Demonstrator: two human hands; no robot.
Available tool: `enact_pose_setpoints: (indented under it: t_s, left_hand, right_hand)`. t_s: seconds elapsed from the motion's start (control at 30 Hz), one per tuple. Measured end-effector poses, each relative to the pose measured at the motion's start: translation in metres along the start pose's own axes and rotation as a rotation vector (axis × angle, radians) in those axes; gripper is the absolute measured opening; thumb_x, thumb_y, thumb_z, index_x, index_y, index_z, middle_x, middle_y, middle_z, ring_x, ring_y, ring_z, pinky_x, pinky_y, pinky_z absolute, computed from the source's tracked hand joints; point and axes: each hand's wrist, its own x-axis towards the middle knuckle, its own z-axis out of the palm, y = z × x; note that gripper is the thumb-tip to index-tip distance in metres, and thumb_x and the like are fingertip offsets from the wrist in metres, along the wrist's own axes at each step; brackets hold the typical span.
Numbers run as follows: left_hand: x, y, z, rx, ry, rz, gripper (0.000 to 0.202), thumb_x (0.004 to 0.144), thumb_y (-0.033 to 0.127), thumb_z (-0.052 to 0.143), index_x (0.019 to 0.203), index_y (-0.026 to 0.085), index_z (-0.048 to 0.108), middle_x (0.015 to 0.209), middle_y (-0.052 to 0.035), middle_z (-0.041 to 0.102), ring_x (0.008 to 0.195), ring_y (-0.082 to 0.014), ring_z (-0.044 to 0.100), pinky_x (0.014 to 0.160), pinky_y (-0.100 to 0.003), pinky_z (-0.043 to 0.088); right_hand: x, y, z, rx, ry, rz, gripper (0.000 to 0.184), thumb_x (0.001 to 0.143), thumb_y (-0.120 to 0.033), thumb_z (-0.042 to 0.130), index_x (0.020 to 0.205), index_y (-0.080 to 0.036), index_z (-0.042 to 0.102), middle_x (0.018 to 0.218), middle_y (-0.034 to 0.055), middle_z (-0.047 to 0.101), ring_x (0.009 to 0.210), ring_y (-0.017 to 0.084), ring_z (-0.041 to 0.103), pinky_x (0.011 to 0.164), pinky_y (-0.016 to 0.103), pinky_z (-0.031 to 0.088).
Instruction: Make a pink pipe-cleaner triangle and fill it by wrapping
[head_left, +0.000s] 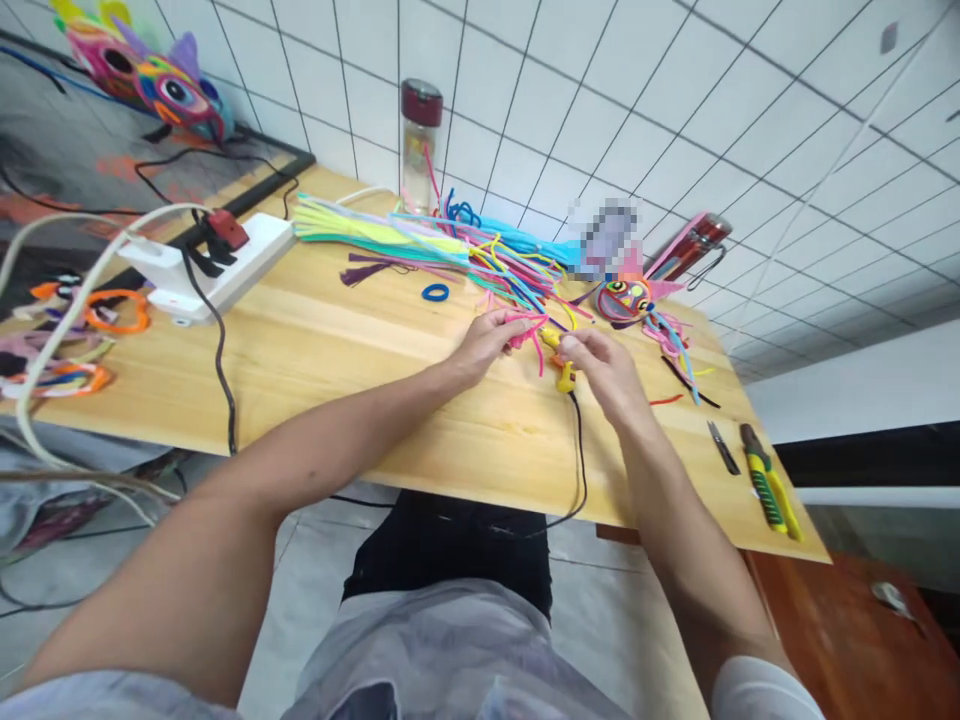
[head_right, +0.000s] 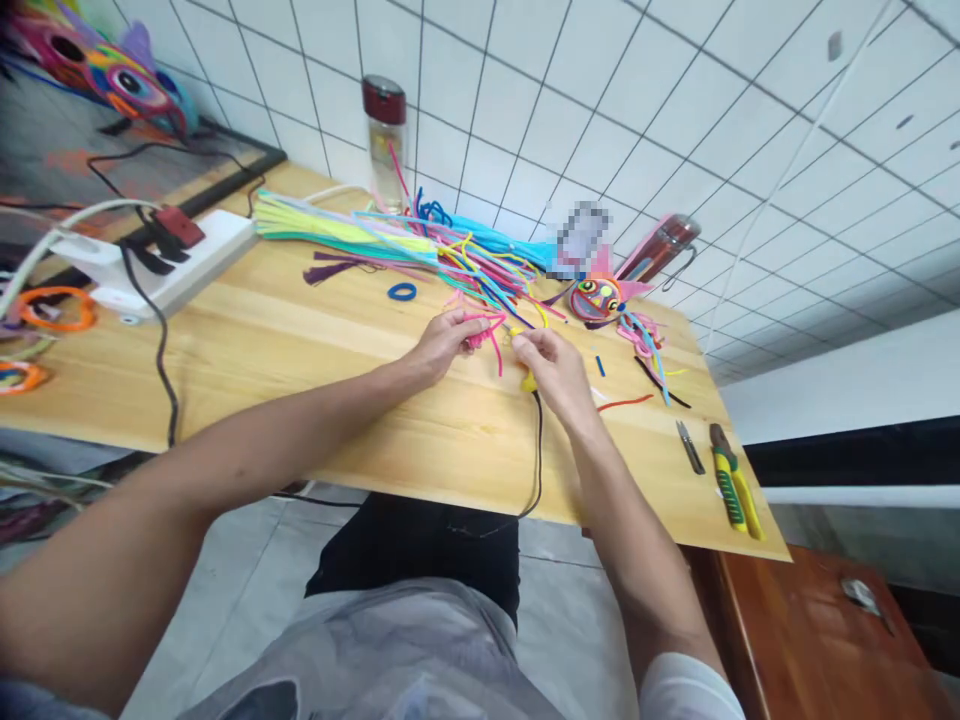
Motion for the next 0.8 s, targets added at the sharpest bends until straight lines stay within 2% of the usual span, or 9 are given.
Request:
enact_pose_setpoints:
  t_s: [0.13,0.27,0.43,0.67,0.8]
  left_hand:
    - [-0.001,-0.005,-0.003,-0.012,-0.009,0.009,0.041,0.071,0.048,0.093,0.074,0.017,0.066,0.066,0.0019,0.06,0.061,-0.0088,0.048,0.057,-0.024,0.034]
    - [-0.005,-0.006,-0.002,-0.002,-0.035,0.061,0.047,0.068,0.054,0.096,0.08,0.017,0.07,0.07,0.0016,0.063,0.063,-0.0092,0.048,0.06,-0.025,0.037]
    - [-0.008,-0.005,0.0,0.002,-0.061,0.051,0.052,0.068,0.059,0.097,0.083,0.017,0.07,0.072,0.0015,0.063,0.064,-0.0097,0.05,0.062,-0.026,0.039]
    - [-0.008,-0.004,0.001,0.069,-0.022,0.047,0.041,0.072,0.052,0.09,0.082,0.018,0.07,0.07,0.0017,0.061,0.064,-0.0099,0.05,0.062,-0.025,0.039]
    - [-0.007,-0.004,0.001,0.074,-0.032,0.064,0.041,0.072,0.052,0.09,0.08,0.018,0.069,0.069,0.0016,0.061,0.064,-0.0101,0.05,0.064,-0.026,0.039]
  right_hand:
    - [0.017,0.016,0.03,0.088,-0.05,0.022,0.049,0.078,-0.071,0.083,0.082,-0.023,0.07,0.073,0.0004,0.07,0.065,0.017,0.061,0.068,0.033,0.049]
    - [0.015,0.024,0.045,0.16,-0.051,0.033,0.035,0.082,-0.057,0.079,0.081,-0.024,0.068,0.07,0.0002,0.07,0.06,0.016,0.056,0.061,0.031,0.044]
    - [0.01,0.028,0.048,0.185,0.003,0.035,0.019,0.077,-0.042,0.072,0.076,-0.025,0.066,0.063,-0.0022,0.066,0.057,0.014,0.053,0.06,0.03,0.042]
    - [0.01,0.029,0.046,0.15,0.009,0.025,0.021,0.072,-0.044,0.071,0.069,-0.025,0.065,0.059,-0.0038,0.059,0.054,0.013,0.046,0.055,0.03,0.035]
    - [0.008,0.025,0.045,0.187,-0.007,0.026,0.024,0.074,-0.048,0.072,0.073,-0.024,0.066,0.06,-0.0034,0.06,0.056,0.014,0.048,0.057,0.03,0.037]
